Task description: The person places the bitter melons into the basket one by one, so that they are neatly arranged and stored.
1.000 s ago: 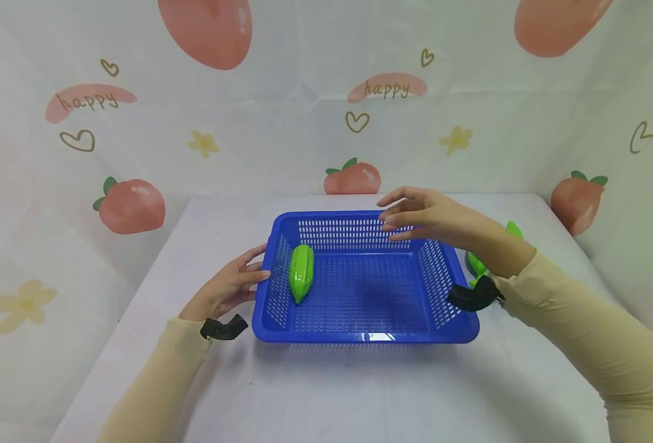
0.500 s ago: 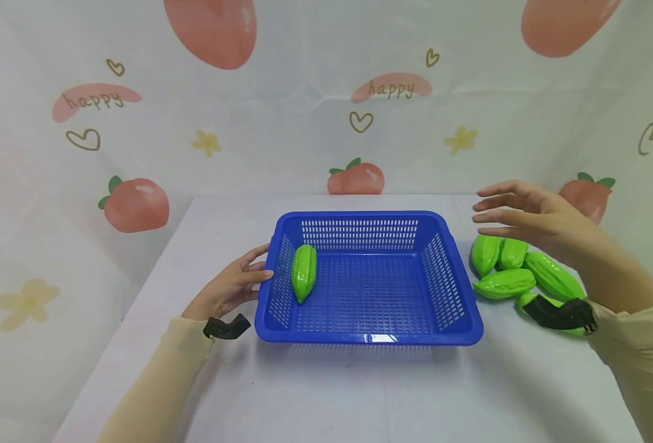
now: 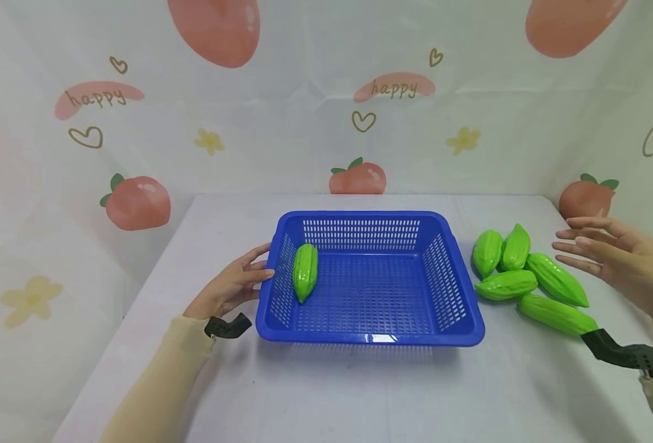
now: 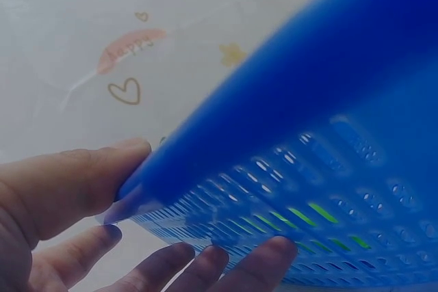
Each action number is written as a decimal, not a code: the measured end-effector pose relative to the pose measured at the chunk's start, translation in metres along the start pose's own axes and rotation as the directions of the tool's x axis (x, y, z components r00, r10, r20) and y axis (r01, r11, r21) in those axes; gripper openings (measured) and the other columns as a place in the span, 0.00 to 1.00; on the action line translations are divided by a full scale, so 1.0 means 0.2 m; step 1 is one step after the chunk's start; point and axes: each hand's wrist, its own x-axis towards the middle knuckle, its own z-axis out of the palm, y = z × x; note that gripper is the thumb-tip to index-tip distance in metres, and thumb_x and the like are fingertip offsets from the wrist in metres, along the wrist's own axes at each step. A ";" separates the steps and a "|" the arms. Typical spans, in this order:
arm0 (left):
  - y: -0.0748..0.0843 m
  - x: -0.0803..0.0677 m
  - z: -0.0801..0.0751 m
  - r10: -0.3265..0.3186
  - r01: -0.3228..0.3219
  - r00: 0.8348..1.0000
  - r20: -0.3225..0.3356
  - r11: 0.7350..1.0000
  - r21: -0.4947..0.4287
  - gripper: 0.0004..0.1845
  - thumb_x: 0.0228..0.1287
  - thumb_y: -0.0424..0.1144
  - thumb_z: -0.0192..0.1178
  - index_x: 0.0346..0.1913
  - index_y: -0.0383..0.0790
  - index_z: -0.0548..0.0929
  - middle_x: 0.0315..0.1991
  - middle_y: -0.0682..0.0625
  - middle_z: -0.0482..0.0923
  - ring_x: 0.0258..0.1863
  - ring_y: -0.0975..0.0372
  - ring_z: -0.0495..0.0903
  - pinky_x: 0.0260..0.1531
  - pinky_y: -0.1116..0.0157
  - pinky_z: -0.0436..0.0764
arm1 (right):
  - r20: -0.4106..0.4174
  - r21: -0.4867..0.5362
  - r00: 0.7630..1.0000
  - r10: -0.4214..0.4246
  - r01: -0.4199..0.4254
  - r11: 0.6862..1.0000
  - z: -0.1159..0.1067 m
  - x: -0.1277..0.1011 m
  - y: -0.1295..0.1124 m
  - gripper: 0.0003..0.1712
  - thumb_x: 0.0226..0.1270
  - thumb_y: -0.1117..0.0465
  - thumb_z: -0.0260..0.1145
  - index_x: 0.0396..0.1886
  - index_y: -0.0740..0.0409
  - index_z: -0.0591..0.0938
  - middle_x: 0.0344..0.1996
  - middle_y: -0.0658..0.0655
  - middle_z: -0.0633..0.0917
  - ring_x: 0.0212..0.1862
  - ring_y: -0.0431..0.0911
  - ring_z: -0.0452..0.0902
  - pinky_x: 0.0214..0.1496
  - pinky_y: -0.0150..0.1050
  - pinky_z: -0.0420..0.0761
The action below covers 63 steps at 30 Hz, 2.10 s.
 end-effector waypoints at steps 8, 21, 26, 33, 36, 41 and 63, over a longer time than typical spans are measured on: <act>0.00 0.00 -0.01 0.000 0.000 1.000 0.013 1.000 -0.007 0.43 0.66 0.35 0.61 0.77 0.53 0.49 0.70 0.35 0.62 0.44 0.58 0.84 0.48 0.56 0.83 | -0.177 -0.203 0.984 0.022 -0.059 0.977 -0.10 -0.20 0.16 0.27 0.70 0.83 0.38 0.62 0.64 0.70 0.52 0.54 0.83 0.51 0.43 0.83 0.50 0.30 0.82; -0.01 0.01 -0.01 -0.001 0.001 1.000 0.014 1.000 0.002 0.42 0.66 0.35 0.61 0.77 0.54 0.50 0.69 0.36 0.63 0.44 0.59 0.85 0.47 0.57 0.84 | -0.381 -0.740 0.924 0.033 -0.326 0.588 -0.16 -0.41 0.31 0.27 0.68 0.77 0.55 0.63 0.52 0.72 0.45 0.29 0.80 0.45 0.21 0.75 0.41 0.14 0.71; -0.01 0.01 -0.01 0.004 -0.004 1.000 0.014 1.000 0.006 0.42 0.67 0.36 0.61 0.77 0.54 0.50 0.69 0.36 0.63 0.45 0.59 0.84 0.48 0.57 0.84 | -0.421 -0.758 0.904 0.078 -0.398 0.517 -0.18 -0.44 0.33 0.24 0.68 0.71 0.59 0.60 0.47 0.73 0.43 0.24 0.76 0.43 0.18 0.71 0.35 0.15 0.70; -0.01 0.01 0.00 0.009 -0.008 1.000 0.023 1.000 -0.006 0.42 0.67 0.35 0.60 0.77 0.53 0.49 0.69 0.35 0.63 0.44 0.59 0.85 0.47 0.57 0.84 | -0.427 -0.756 0.894 0.132 -0.434 0.490 -0.19 -0.45 0.33 0.25 0.67 0.70 0.62 0.60 0.44 0.72 0.43 0.21 0.75 0.42 0.18 0.71 0.33 0.17 0.71; 0.00 0.01 0.00 0.010 -0.010 1.000 0.024 1.000 -0.005 0.42 0.67 0.34 0.60 0.77 0.53 0.50 0.69 0.35 0.64 0.44 0.59 0.85 0.47 0.57 0.84 | -0.428 -0.761 0.890 0.161 -0.450 0.468 -0.19 -0.45 0.33 0.26 0.66 0.69 0.63 0.59 0.40 0.71 0.43 0.21 0.74 0.41 0.18 0.70 0.32 0.18 0.72; -0.01 0.01 0.00 0.008 -0.008 1.000 0.013 1.000 0.008 0.42 0.66 0.35 0.61 0.77 0.53 0.50 0.69 0.35 0.64 0.43 0.59 0.85 0.47 0.57 0.84 | -0.385 -0.793 0.894 0.229 -0.448 0.414 -0.19 -0.44 0.33 0.26 0.65 0.67 0.64 0.57 0.41 0.70 0.44 0.19 0.70 0.42 0.16 0.68 0.33 0.21 0.75; -0.01 0.00 0.00 -0.007 0.007 1.000 0.021 1.000 -0.021 0.42 0.65 0.35 0.62 0.76 0.55 0.51 0.72 0.39 0.60 0.48 0.57 0.83 0.51 0.54 0.82 | -0.356 -0.836 0.800 0.483 -0.503 0.217 -0.14 -0.41 0.32 0.36 0.67 0.57 0.65 0.66 0.71 0.62 0.55 0.83 0.70 0.49 0.76 0.74 0.37 0.51 0.82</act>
